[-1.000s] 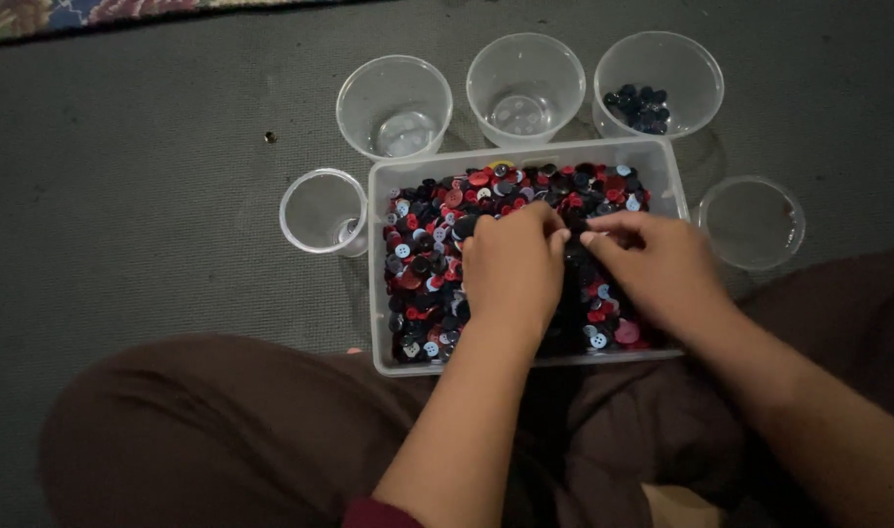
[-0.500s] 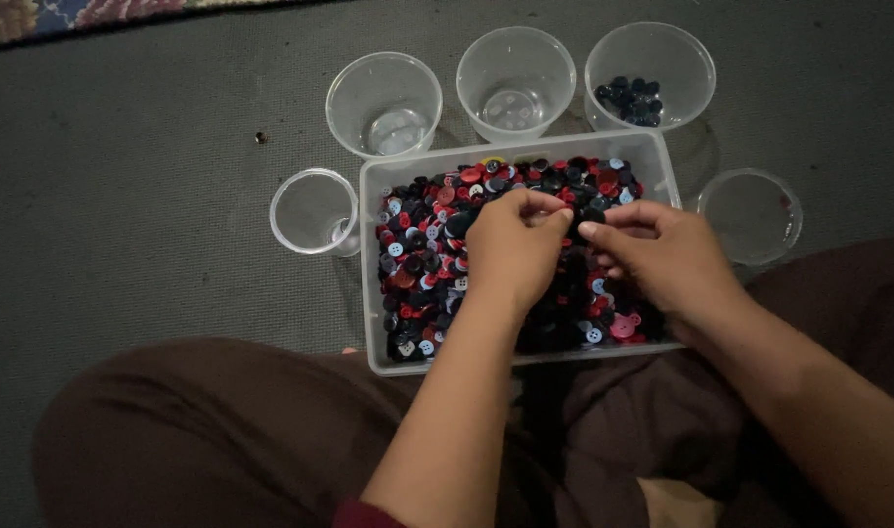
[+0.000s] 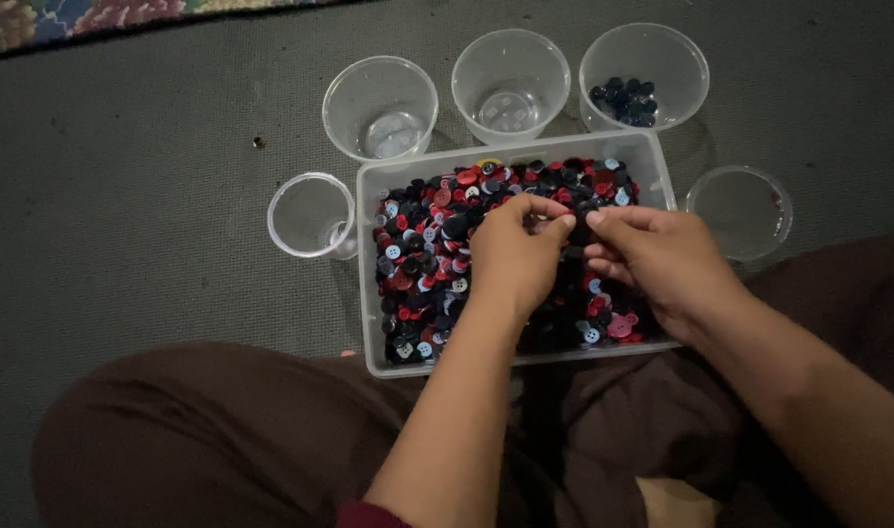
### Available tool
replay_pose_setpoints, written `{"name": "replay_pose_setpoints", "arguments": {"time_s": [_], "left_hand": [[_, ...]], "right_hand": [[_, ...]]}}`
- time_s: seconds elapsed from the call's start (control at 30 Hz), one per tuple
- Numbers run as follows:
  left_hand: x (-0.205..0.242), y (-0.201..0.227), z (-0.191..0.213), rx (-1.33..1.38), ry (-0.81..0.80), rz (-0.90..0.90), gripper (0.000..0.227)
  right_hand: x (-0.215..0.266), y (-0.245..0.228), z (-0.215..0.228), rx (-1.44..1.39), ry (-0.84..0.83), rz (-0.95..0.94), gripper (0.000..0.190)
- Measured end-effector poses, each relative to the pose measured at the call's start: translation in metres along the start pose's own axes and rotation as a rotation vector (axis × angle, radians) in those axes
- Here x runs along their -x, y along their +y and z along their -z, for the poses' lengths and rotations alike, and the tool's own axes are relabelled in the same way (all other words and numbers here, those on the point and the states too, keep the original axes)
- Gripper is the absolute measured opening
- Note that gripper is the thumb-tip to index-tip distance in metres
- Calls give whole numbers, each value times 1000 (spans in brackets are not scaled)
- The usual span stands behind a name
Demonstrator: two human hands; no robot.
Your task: Sorting a variety of colored buttons from a central tray into several smaller plastic cups based on their characteristics.
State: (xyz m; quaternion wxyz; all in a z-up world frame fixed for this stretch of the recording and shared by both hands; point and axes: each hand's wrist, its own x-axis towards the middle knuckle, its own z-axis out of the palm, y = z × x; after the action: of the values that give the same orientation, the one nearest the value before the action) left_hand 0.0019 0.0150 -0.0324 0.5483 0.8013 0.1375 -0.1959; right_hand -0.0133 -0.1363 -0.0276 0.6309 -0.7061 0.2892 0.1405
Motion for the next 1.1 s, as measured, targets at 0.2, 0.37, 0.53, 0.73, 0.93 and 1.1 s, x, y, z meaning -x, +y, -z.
{"name": "replay_pose_setpoints", "arguments": {"time_s": [0.2,0.37,0.53,0.73,0.93,1.1], "left_hand": [[16,18,12,-148,83,56,18],[23,25,33,-417,142,151,14],[20,16,40,-383,165,137,15],[27,16,39,-312,143,155,15],[30,26,36,-331,160,130,17],[31,20,39,-355,210,80,18]], "right_hand": [[-8,2,5,396,8,140,24],[-39,16,8,1019,135,632,15],[-54,10,-15,946,125,694,20],[-54,14,-11,976,78,580,17],[-40,5,1,1146,-9,400,16],[-37,-11,-12,1032,-70,502,13]]}}
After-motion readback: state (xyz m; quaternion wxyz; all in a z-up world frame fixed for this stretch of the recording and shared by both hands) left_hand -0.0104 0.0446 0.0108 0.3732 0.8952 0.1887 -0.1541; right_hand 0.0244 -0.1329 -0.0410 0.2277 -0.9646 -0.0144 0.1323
